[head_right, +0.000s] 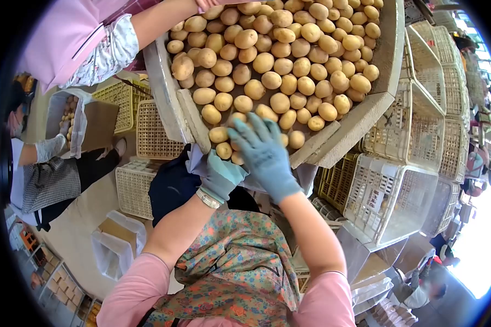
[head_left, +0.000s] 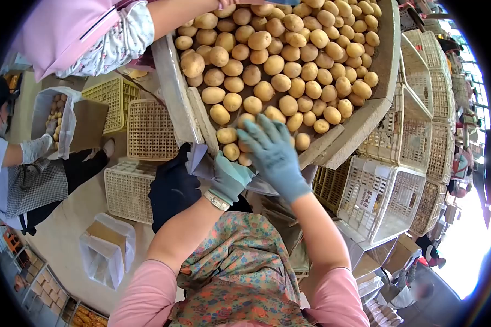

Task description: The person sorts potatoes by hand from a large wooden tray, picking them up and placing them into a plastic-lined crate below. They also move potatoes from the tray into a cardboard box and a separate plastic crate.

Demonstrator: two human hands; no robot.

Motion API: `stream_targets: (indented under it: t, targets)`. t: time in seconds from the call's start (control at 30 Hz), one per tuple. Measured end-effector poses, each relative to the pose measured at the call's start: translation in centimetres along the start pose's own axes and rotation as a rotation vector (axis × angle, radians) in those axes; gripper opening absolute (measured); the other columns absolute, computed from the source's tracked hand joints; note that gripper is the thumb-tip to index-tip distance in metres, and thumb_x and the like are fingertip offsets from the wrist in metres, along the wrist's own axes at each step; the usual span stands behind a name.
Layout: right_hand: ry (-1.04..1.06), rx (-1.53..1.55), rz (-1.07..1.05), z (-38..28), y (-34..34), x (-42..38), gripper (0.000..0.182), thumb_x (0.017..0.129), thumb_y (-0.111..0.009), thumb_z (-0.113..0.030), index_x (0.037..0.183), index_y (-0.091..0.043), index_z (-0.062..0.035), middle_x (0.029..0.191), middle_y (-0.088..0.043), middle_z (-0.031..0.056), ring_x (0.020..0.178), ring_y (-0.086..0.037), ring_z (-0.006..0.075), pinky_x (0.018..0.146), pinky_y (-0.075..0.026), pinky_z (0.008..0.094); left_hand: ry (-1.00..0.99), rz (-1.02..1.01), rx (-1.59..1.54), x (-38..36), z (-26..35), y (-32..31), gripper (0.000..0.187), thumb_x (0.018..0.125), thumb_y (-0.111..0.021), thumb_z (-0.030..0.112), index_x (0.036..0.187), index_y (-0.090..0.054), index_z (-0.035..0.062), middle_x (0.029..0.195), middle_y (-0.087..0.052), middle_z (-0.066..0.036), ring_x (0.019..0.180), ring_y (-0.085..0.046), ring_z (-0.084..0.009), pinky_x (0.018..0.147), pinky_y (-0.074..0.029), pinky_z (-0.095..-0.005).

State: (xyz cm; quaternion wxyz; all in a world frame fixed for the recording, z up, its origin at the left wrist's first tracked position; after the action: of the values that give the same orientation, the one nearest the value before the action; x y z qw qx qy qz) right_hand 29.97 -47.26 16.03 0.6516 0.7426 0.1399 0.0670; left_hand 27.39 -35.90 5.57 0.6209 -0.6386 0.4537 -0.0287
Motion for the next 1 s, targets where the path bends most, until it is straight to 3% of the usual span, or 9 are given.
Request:
stream_targets:
  t: [0.17, 0.3, 0.4, 0.57, 0.7, 0.8, 0.9, 0.97, 1.0]
  targets:
    - [-0.280, -0.005, 0.107, 6.0, 4.3, -4.6, 0.039, 0.096, -0.066, -0.018, 0.134, -0.063, -0.0101, 0.135, -0.065, 0.0115, 0.135, -0.054, 0.0289, 0.116, -0.038, 0.0508, 0.064, -0.090, 0.070, 0.0, 0.1, -0.8, 0.067, 0.108, -0.036, 0.058, 0.161, -0.032, 0.0166, 0.162, -0.040, -0.013, 0.146, -0.043, -0.0389, 0.116, -0.039, -0.0682]
    - [-0.589, -0.257, 0.358, 6.3, 4.1, -2.2, 0.051, 0.095, -0.065, -0.030, 0.140, -0.061, -0.0066, 0.149, -0.056, 0.0174, 0.139, -0.052, 0.0320, 0.115, -0.039, 0.0551, 0.098, -0.128, 0.014, 0.2, -0.5, -1.7, 0.069, 0.107, -0.036, 0.061, 0.159, -0.034, 0.0166, 0.159, -0.043, -0.014, 0.144, -0.046, -0.0379, 0.116, -0.041, -0.0658]
    - [-0.438, 0.013, 0.273, 2.0, 1.2, -0.3, 0.047, 0.096, -0.064, -0.029, 0.137, -0.063, -0.0057, 0.153, -0.052, 0.0206, 0.135, -0.053, 0.0377, 0.117, -0.037, 0.0553, 0.013, 0.158, 0.116, -0.1, -0.8, -1.1, 0.071, 0.103, -0.039, 0.064, 0.155, -0.041, 0.0155, 0.157, -0.047, -0.014, 0.141, -0.050, -0.0390, 0.110, -0.047, -0.0649]
    - [-0.499, 0.205, 0.419, 1.3, 5.2, -3.5, 0.034, 0.096, -0.067, -0.014, 0.130, -0.068, -0.0083, 0.127, -0.070, 0.0134, 0.114, -0.067, 0.0316, 0.100, -0.051, 0.0438, 0.045, 0.078, 0.118, -0.8, -1.3, -2.6, 0.073, 0.102, -0.034, 0.066, 0.156, -0.041, 0.0177, 0.157, -0.047, -0.013, 0.141, -0.051, -0.0382, 0.110, -0.048, -0.0629]
    - [-0.402, 0.242, 0.106, -2.1, 0.4, -3.3, 0.054, 0.095, -0.071, -0.025, 0.145, -0.057, -0.0095, 0.122, -0.069, 0.0142, 0.101, -0.068, 0.0300, 0.086, -0.056, 0.0414, 0.184, -0.099, -0.081, 0.3, -1.5, 0.3, 0.074, 0.102, -0.036, 0.064, 0.155, -0.044, 0.0141, 0.156, -0.049, -0.015, 0.140, -0.053, -0.0359, 0.113, -0.047, -0.0569]
    - [-0.476, 0.160, 0.022, -2.3, -1.4, -2.5, 0.060, 0.093, -0.073, -0.030, 0.147, -0.055, -0.0092, 0.129, -0.067, 0.0155, 0.108, -0.067, 0.0335, 0.091, -0.056, 0.0419, 0.025, 0.115, 0.067, 0.3, -1.3, -0.4, 0.075, 0.101, -0.035, 0.064, 0.154, -0.046, 0.0125, 0.155, -0.051, -0.014, 0.139, -0.054, -0.0325, 0.116, -0.046, -0.0497]
    - [-0.436, 0.360, 0.110, -1.4, -1.6, -3.7, 0.067, 0.089, -0.075, -0.030, 0.149, -0.052, -0.0090, 0.133, -0.064, 0.0166, 0.109, -0.066, 0.0314, 0.093, -0.054, 0.0407, -0.020, 0.199, 0.181, -0.5, -1.5, -1.7, 0.074, 0.103, -0.036, 0.062, 0.152, -0.045, 0.0081, 0.152, -0.053, -0.014, 0.139, -0.053, -0.0319, 0.117, -0.044, -0.0492]
    - [-0.508, 0.869, 0.252, -1.8, 0.1, -6.4, 0.065, 0.092, -0.072, -0.025, 0.150, -0.050, -0.0052, 0.140, -0.060, 0.0168, 0.113, -0.066, 0.0315, 0.098, -0.054, 0.0415, 0.220, -0.099, 0.054, -0.5, -1.7, -0.3, 0.078, 0.101, -0.035, 0.065, 0.151, -0.045, 0.0072, 0.146, -0.055, -0.017, 0.136, -0.054, -0.0354, 0.116, -0.045, -0.0495]
    - [-0.751, 1.654, 0.191, -2.7, 0.5, -7.2, 0.061, 0.102, -0.062, -0.030, 0.154, -0.044, -0.0041, 0.146, -0.057, 0.0175, 0.114, -0.065, 0.0301, 0.100, -0.054, 0.0432, 0.229, -0.081, -0.072, -0.7, -1.7, -0.6, 0.080, 0.100, -0.033, 0.067, 0.150, -0.044, 0.0062, 0.139, -0.057, -0.018, 0.132, -0.056, -0.0380, 0.112, -0.049, -0.0507]
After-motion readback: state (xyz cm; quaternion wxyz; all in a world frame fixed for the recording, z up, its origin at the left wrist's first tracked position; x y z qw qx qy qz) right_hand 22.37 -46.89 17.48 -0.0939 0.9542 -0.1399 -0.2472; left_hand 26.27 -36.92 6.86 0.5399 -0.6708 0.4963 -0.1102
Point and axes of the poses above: each hand's wrist, its own x-axis towards the middle knuckle, its own y-axis out of the back of the hand, z = x × y, the point moved 4 cm from there along x, towards the middle knuckle
